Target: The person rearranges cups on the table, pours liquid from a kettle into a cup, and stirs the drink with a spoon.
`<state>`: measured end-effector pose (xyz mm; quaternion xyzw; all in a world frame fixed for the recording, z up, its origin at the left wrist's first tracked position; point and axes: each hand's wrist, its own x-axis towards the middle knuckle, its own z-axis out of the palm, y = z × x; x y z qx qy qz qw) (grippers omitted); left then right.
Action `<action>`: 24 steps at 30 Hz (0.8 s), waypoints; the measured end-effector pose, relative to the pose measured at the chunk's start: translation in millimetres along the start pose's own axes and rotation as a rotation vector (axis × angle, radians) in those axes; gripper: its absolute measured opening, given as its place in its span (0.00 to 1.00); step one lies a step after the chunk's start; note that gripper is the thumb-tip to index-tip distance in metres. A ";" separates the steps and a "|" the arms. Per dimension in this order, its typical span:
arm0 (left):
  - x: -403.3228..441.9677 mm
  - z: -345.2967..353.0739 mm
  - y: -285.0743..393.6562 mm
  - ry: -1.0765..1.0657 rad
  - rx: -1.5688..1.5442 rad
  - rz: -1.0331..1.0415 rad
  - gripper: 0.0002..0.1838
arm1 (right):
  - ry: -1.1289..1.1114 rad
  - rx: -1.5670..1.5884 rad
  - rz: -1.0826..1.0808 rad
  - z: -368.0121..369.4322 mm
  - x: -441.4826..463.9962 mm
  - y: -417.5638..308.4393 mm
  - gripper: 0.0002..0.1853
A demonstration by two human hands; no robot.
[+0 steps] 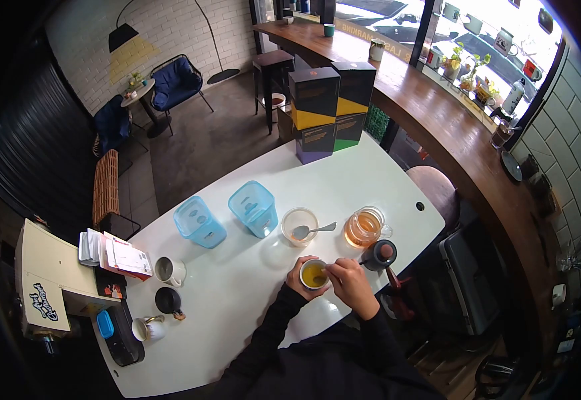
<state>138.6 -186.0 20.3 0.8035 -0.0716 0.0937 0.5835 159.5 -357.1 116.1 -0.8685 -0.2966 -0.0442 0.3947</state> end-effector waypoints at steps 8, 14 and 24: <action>-0.3 -0.2 -3.0 -0.009 -0.007 -0.005 0.43 | 0.086 0.064 0.000 11.9 2.6 0.4 0.06; 0.5 1.2 -2.6 -0.001 0.001 0.016 0.43 | -0.062 0.085 -0.029 -3.9 -0.8 -1.3 0.04; 0.4 -1.2 -1.7 -0.012 -0.001 0.009 0.44 | 0.051 0.068 0.004 8.2 -0.1 -0.7 0.06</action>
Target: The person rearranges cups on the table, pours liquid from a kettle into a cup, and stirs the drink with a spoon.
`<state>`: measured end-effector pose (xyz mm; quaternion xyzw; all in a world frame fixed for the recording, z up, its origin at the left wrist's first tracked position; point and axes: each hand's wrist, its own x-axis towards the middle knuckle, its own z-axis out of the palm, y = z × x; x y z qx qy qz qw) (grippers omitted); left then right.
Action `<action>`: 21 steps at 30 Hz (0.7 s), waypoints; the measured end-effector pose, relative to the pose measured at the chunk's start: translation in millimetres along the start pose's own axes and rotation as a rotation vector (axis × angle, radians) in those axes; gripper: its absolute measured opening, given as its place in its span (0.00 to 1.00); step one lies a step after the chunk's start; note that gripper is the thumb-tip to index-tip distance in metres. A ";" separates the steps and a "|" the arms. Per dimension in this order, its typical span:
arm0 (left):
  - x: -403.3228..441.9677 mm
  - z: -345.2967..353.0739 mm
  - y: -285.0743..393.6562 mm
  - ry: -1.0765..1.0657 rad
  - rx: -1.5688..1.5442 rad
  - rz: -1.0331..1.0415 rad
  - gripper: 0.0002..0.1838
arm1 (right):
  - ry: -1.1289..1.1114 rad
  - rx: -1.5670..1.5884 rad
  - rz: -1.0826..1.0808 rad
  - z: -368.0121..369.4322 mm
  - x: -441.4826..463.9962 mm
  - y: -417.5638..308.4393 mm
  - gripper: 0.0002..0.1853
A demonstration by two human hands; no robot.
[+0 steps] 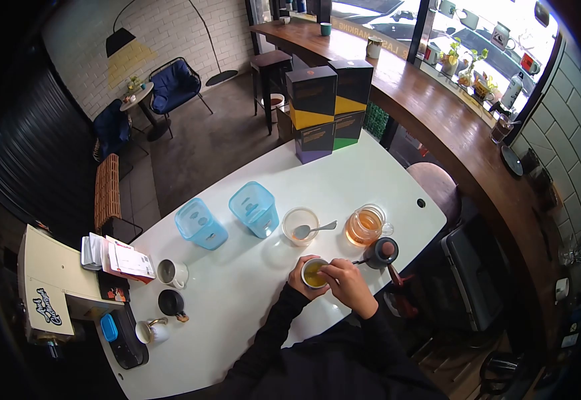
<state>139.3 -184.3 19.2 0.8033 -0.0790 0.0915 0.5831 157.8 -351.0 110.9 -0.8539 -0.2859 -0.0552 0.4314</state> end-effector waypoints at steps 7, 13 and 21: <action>0.3 0.8 0.9 0.003 0.004 -0.006 0.43 | -0.082 -0.065 0.003 -13.6 -0.8 -1.9 0.05; 0.3 0.9 1.7 0.018 0.003 0.014 0.44 | 0.060 -0.054 0.027 0.8 1.8 2.9 0.06; 0.5 3.2 -4.8 0.016 -0.005 0.017 0.44 | -0.100 -0.007 -0.034 -7.0 -1.0 -6.0 0.05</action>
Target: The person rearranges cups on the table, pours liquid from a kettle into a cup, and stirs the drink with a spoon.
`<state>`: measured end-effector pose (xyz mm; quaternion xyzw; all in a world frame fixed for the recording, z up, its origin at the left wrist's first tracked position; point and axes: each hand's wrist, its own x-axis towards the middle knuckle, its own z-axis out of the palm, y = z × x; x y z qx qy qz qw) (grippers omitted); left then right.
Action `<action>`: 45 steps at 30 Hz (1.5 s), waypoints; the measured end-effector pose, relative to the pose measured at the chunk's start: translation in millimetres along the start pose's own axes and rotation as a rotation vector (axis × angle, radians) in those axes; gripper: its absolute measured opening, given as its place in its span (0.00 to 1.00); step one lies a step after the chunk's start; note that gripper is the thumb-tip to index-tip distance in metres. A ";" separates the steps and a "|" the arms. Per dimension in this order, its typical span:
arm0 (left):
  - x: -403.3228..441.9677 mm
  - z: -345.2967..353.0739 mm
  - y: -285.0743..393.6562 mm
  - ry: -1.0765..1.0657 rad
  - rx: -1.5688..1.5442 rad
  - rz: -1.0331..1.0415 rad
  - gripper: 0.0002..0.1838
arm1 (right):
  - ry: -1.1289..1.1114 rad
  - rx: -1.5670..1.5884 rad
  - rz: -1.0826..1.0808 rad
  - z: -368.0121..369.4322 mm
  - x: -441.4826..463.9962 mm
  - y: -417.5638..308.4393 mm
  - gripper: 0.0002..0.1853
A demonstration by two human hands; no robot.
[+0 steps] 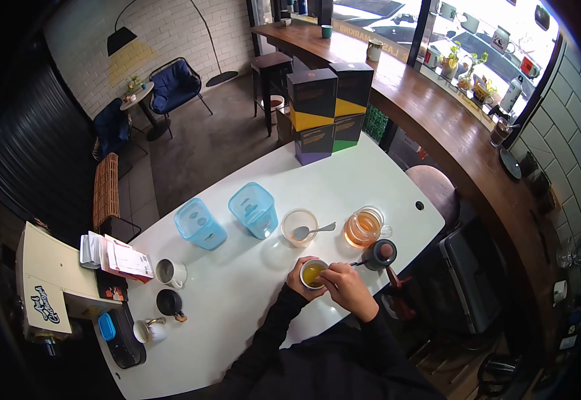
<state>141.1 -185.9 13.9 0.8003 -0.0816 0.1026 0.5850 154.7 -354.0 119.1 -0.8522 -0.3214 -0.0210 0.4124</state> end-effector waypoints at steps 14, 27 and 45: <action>-0.4 -2.1 2.5 -0.004 0.018 -0.001 0.43 | 0.105 -0.012 0.040 6.9 1.4 1.7 0.06; 0.4 -1.0 4.6 0.003 0.024 0.010 0.44 | 0.112 -0.075 0.052 -3.8 2.8 5.1 0.05; 0.2 -2.1 4.1 0.007 0.016 0.027 0.43 | 0.100 -0.069 -0.006 2.3 1.6 6.8 0.06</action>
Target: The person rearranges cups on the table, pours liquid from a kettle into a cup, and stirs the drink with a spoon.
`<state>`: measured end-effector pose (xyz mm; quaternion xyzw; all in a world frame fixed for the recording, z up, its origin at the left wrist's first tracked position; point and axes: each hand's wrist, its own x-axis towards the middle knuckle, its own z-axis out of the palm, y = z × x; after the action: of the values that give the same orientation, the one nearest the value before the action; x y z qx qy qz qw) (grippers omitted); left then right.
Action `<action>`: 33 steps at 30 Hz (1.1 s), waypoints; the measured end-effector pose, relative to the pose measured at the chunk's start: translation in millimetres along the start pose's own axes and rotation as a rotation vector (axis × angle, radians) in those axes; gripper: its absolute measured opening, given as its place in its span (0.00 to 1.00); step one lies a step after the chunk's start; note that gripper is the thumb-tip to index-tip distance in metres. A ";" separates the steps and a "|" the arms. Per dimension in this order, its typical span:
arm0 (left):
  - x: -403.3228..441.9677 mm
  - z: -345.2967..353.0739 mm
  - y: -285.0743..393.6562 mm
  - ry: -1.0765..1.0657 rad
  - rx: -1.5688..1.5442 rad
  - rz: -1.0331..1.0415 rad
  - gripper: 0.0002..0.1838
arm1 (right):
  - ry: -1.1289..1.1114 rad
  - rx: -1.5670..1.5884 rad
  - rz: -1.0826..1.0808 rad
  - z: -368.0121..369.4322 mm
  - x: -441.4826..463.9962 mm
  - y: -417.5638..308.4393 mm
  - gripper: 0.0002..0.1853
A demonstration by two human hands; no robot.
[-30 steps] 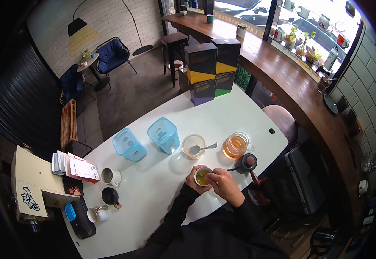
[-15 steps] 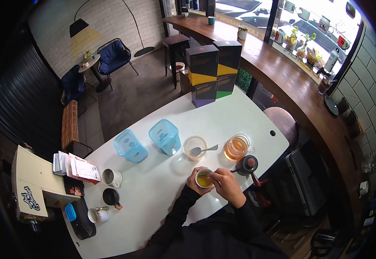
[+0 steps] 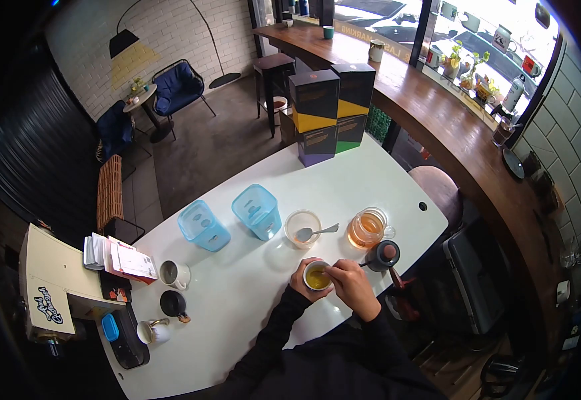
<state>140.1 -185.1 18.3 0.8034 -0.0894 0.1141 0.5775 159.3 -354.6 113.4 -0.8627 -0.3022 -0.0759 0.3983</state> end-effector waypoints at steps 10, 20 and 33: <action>0.0 1.6 -3.5 -0.013 -0.027 -0.020 0.43 | -0.136 -0.010 0.004 -7.8 -4.1 -1.6 0.05; 0.4 1.5 -0.5 -0.001 -0.003 0.003 0.44 | 0.037 -0.048 0.032 -0.7 1.1 -3.1 0.06; -0.1 2.3 -2.6 -0.005 -0.016 -0.026 0.43 | -0.017 0.043 0.082 5.1 -3.8 -4.5 0.07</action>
<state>141.0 -186.4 15.2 0.8001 -0.0813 0.1038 0.5852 153.0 -350.3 111.4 -0.8661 -0.2716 -0.0454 0.4171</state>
